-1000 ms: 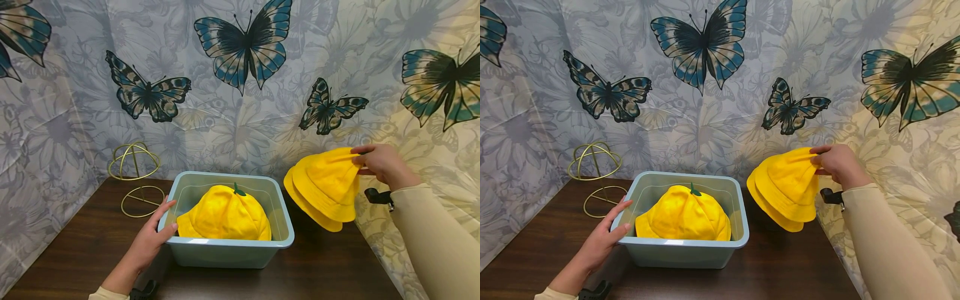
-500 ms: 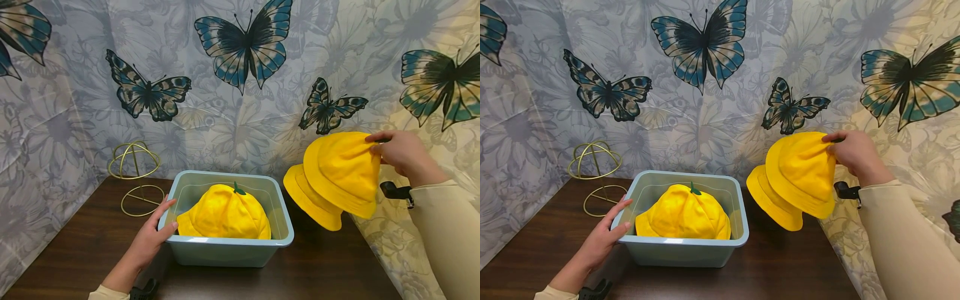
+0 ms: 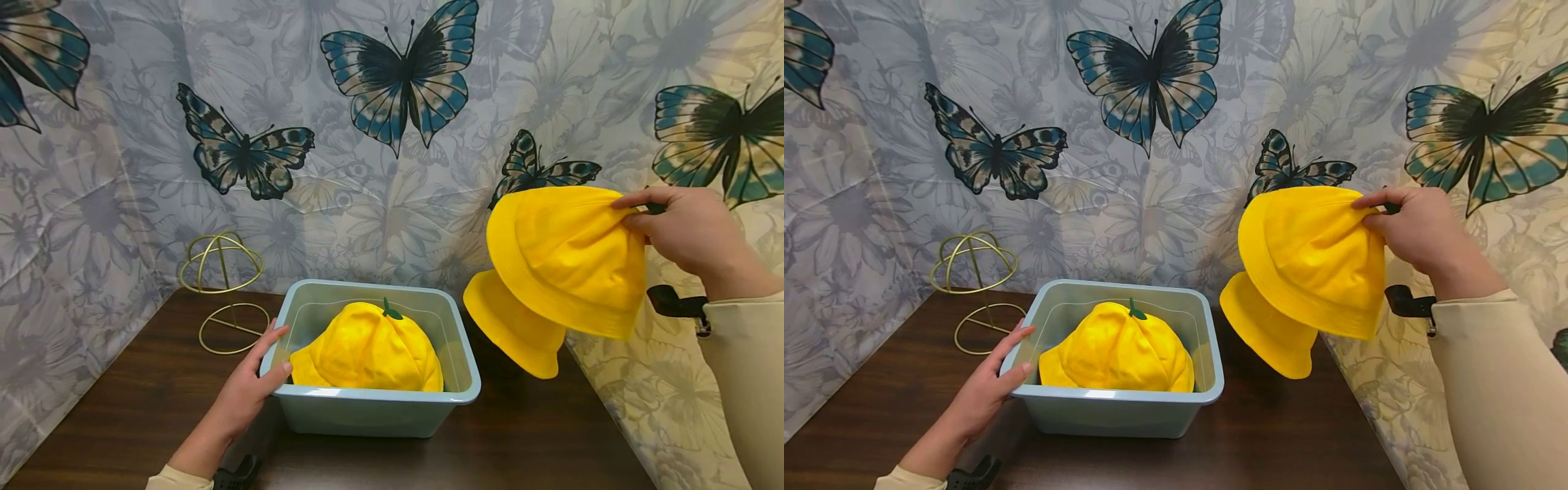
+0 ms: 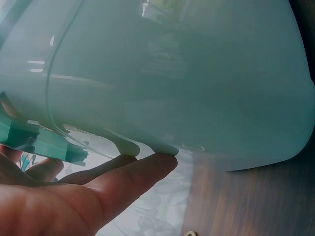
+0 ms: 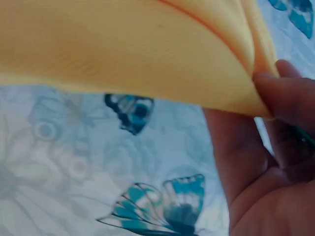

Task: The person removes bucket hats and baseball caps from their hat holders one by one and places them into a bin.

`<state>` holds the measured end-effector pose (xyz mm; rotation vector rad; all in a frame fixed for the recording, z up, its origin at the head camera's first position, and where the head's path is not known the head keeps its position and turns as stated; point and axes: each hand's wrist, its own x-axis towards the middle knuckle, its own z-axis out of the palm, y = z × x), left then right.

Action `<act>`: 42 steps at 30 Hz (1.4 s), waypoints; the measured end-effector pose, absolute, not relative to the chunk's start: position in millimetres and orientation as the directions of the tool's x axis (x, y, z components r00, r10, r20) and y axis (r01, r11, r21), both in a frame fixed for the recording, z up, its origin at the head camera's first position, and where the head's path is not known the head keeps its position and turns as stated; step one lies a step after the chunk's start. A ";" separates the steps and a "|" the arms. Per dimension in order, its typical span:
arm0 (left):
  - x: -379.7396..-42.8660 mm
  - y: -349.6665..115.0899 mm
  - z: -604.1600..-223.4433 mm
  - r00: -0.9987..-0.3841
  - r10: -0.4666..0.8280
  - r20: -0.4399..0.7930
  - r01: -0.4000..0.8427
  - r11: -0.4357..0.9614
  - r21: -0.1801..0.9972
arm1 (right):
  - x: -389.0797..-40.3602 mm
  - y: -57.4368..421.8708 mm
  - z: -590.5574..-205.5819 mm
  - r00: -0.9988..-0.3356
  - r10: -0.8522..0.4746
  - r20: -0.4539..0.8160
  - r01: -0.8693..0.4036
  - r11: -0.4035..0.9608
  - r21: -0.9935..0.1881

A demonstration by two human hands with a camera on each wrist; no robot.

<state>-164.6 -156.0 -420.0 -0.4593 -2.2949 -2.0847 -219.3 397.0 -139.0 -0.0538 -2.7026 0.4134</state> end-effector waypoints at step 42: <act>-164.6 -155.8 -421.4 -0.956 0.210 0.207 0.223 0.051 0.974 | -212.9 258.6 -151.8 -0.815 -0.388 0.430 -0.515 0.826 -0.230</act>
